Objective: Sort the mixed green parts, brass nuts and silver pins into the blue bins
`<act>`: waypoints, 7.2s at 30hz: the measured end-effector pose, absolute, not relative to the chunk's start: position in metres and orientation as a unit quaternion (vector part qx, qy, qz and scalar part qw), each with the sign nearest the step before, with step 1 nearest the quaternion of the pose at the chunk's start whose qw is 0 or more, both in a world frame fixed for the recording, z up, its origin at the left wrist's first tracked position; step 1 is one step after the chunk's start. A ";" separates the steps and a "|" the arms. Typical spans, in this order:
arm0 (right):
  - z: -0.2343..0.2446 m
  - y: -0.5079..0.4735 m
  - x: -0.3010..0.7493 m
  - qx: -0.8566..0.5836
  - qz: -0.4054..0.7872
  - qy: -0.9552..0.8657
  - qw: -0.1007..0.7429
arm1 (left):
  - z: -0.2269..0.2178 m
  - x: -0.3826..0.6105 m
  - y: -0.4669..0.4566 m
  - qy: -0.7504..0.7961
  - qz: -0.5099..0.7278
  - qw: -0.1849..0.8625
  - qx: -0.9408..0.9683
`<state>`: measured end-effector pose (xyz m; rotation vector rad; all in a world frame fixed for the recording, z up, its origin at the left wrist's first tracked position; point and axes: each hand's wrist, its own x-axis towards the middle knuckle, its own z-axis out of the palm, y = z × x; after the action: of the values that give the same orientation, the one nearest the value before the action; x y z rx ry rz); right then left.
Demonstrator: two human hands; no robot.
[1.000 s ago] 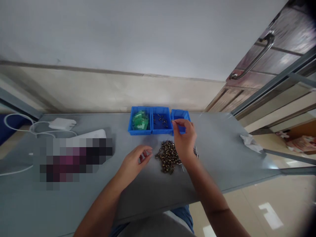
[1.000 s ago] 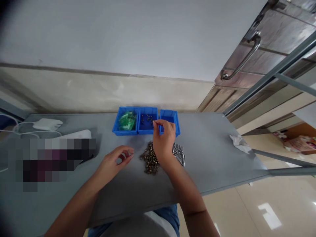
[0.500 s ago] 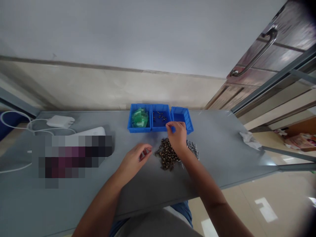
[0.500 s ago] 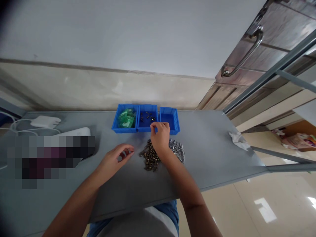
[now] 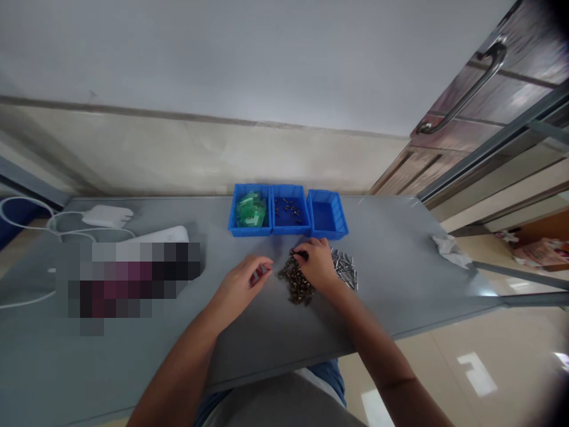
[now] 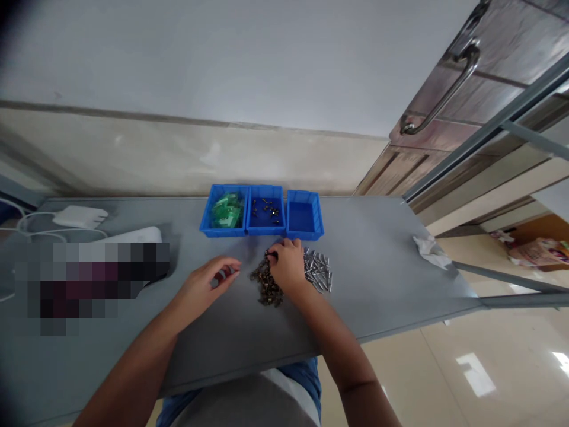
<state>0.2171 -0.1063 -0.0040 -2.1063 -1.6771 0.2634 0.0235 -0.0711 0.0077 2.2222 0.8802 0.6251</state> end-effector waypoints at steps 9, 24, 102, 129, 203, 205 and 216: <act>-0.002 -0.104 0.214 -0.759 0.093 -0.614 0.196 | 0.007 0.023 -0.071 0.338 0.238 0.328 0.850; -0.004 -0.103 0.210 -0.737 0.095 -0.633 0.216 | 0.007 0.023 -0.071 0.343 0.217 0.335 0.850; 0.008 -0.119 0.184 -0.717 0.135 -0.664 0.161 | 0.006 0.023 -0.071 0.362 0.215 0.331 0.845; 0.010 -0.124 0.180 -0.475 0.640 -0.305 0.521 | 0.016 0.027 -0.074 0.312 0.310 0.323 0.838; 0.007 -0.101 0.159 -0.773 0.077 -0.611 0.148 | 0.006 0.020 -0.065 0.359 0.236 0.306 0.849; 0.006 -0.097 0.157 -0.771 0.070 -0.619 0.136 | 0.007 0.019 -0.065 0.364 0.235 0.303 0.849; 0.004 -0.101 0.169 -0.738 0.118 -0.613 0.257 | 0.004 0.019 -0.065 0.367 0.236 0.314 0.843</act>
<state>0.1695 -0.1013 0.0037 -2.0017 -1.6637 0.3209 0.0193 -0.0647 0.0039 2.2225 0.9667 0.6224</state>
